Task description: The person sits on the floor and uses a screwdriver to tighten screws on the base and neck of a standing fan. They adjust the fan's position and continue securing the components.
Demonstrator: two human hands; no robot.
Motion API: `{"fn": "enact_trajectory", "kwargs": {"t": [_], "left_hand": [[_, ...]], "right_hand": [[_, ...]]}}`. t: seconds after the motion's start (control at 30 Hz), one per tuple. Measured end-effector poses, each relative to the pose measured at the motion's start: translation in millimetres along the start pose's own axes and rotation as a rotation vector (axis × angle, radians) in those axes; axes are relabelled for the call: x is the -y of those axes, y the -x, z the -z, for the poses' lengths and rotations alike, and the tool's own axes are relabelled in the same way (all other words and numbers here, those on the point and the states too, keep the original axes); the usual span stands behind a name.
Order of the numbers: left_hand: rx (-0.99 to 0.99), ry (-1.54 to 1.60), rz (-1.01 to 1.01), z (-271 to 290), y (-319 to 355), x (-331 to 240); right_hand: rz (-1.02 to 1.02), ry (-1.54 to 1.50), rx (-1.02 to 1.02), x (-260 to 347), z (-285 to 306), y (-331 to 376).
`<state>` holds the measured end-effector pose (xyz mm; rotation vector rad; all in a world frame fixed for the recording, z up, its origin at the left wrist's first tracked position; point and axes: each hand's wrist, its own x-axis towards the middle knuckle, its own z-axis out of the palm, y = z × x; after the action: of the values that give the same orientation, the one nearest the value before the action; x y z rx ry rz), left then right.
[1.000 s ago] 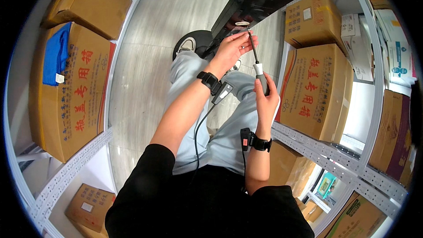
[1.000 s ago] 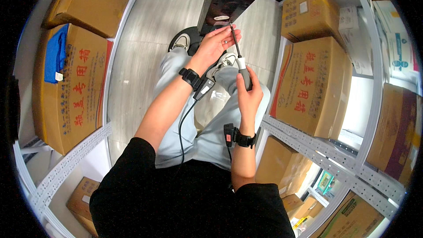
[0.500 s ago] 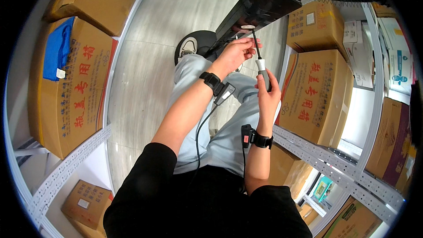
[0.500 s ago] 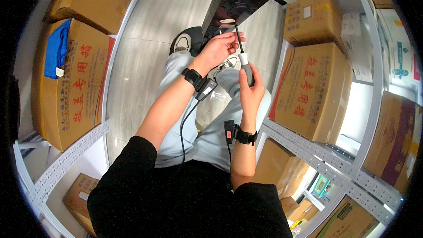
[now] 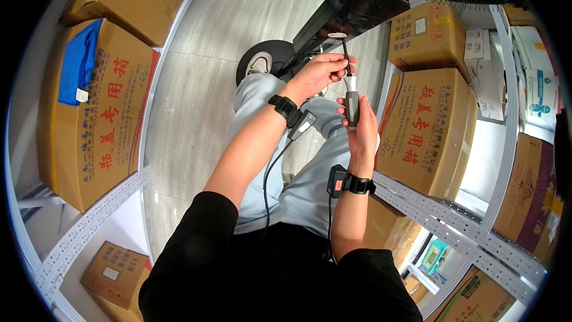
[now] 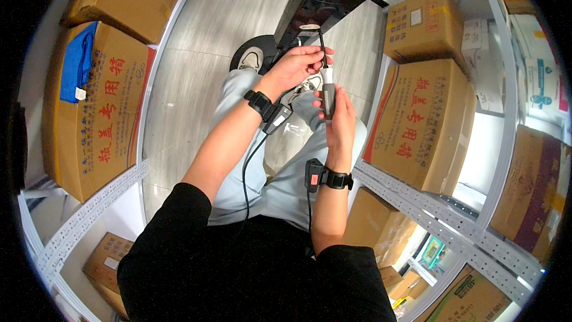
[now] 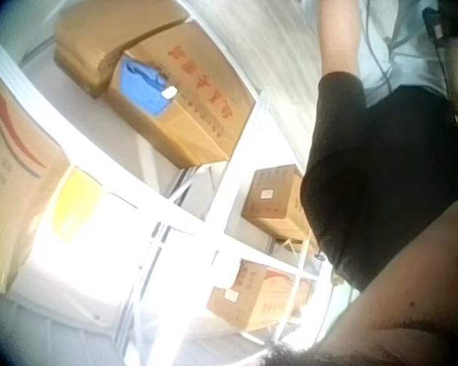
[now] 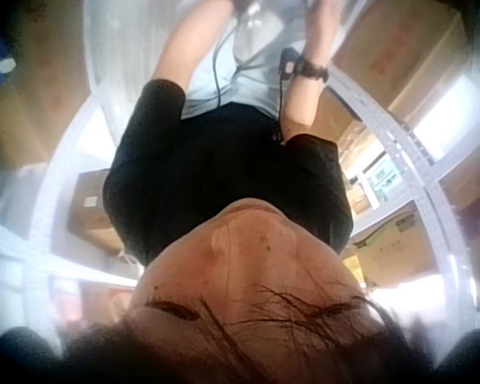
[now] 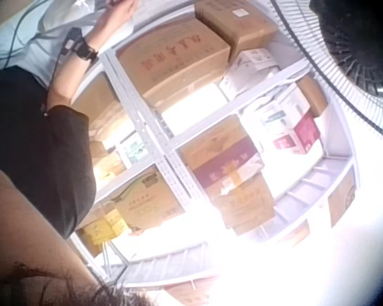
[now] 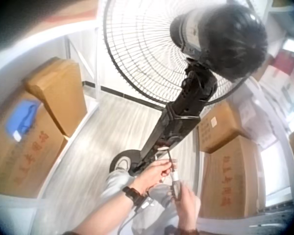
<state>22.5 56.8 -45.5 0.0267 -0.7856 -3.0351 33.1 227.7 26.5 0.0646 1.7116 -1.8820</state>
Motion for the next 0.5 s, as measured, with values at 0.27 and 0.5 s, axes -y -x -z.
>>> {"fn": "enact_trajectory", "kwargs": {"t": [0.27,0.5], "left_hand": [[-0.077,-0.035,-0.052,2.7,-5.6,9.4],[-0.025,0.055,-0.036,-0.4,-1.6,7.4]], "right_hand": [[0.305,0.41,-0.226,-9.8,-12.9,12.1],[0.014,0.026,-0.009,-7.2,2.1,6.4]]}}
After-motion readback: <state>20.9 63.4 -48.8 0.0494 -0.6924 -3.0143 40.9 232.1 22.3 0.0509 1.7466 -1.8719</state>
